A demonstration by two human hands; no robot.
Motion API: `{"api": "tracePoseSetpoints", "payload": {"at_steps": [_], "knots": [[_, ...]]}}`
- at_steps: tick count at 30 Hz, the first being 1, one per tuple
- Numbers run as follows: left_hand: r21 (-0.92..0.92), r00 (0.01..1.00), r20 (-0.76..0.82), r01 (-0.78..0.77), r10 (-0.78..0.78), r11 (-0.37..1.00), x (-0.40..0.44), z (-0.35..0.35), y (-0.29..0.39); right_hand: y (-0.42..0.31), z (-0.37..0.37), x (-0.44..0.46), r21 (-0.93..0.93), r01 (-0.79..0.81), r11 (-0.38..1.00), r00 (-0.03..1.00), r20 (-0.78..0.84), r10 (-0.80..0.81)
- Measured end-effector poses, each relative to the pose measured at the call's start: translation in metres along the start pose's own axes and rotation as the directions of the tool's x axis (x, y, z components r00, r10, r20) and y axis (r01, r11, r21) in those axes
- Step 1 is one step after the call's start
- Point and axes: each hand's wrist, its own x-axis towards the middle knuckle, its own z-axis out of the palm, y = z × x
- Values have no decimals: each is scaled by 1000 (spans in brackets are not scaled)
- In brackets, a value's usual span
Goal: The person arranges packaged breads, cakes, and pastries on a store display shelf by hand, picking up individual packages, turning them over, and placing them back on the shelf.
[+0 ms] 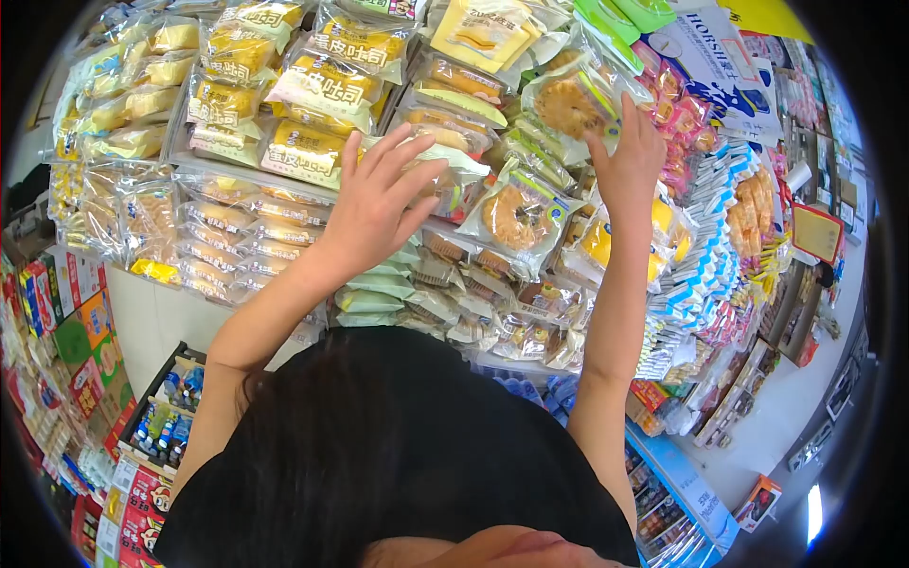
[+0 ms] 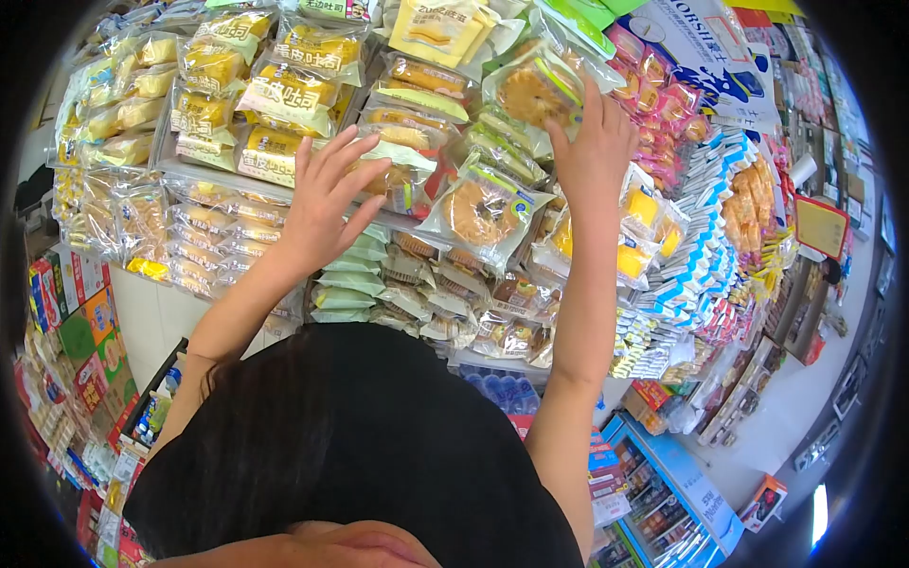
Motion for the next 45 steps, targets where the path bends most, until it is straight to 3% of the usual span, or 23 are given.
{"api": "tracePoseSetpoints", "payload": {"at_steps": [5, 7, 8, 10, 14, 16, 17, 19, 23, 31, 37, 40, 45], "knots": [[-72, 998, -33, -58, 56, 996, -4, -7, 2, -3, -12, -13, -131, -42, 990, 986, 157, 63], [-175, 992, -62, -121, 112, 977, -1, -12, 9, -3, -15, -19, 84, -35, 996, 995, 99, 27], [-175, 992, -62, -123, 114, 977, 2, -12, 11, -6, -17, -23, 84, -36, 996, 995, 97, 28], [-180, 985, -100, -154, 137, 972, 6, -11, 16, -12, -21, -30, 263, -231, 937, 964, 189, 185], [-174, 986, -79, -157, 145, 972, 4, -6, 14, 1, -19, -46, 363, -153, 919, 988, 43, 147], [-174, 988, -68, -152, 142, 973, 1, -6, 12, 9, -29, -54, 490, -322, 810, 937, 43, 346], [-173, 988, -66, -150, 140, 974, -1, -6, 10, 17, -33, -58, 491, -322, 809, 937, 45, 345], [-209, 993, -35, -115, 110, 971, -6, -5, 7, 35, -38, -69, 691, -391, 608, 835, -11, 550], [-210, 994, -25, -105, 102, 972, -9, -3, 4, 53, -45, -79, 747, -396, 534, 789, -21, 614], [-212, 995, -9, -101, 101, 972, -8, -2, 4, 40, -5, -78, 772, -566, 289, 745, 329, 580], [-203, 996, -13, -89, 88, 975, -9, -2, 1, 19, 21, -75, 708, -606, 363, 761, 384, 522], [-198, 996, -13, -86, 85, 977, -10, -1, 0, 11, 21, -72, 538, -574, 617, 815, 304, 494], [-197, 996, -1, -90, 91, 976, -9, -1, 1, 9, 25, -68, 592, -580, 560, 806, 318, 499]]}}
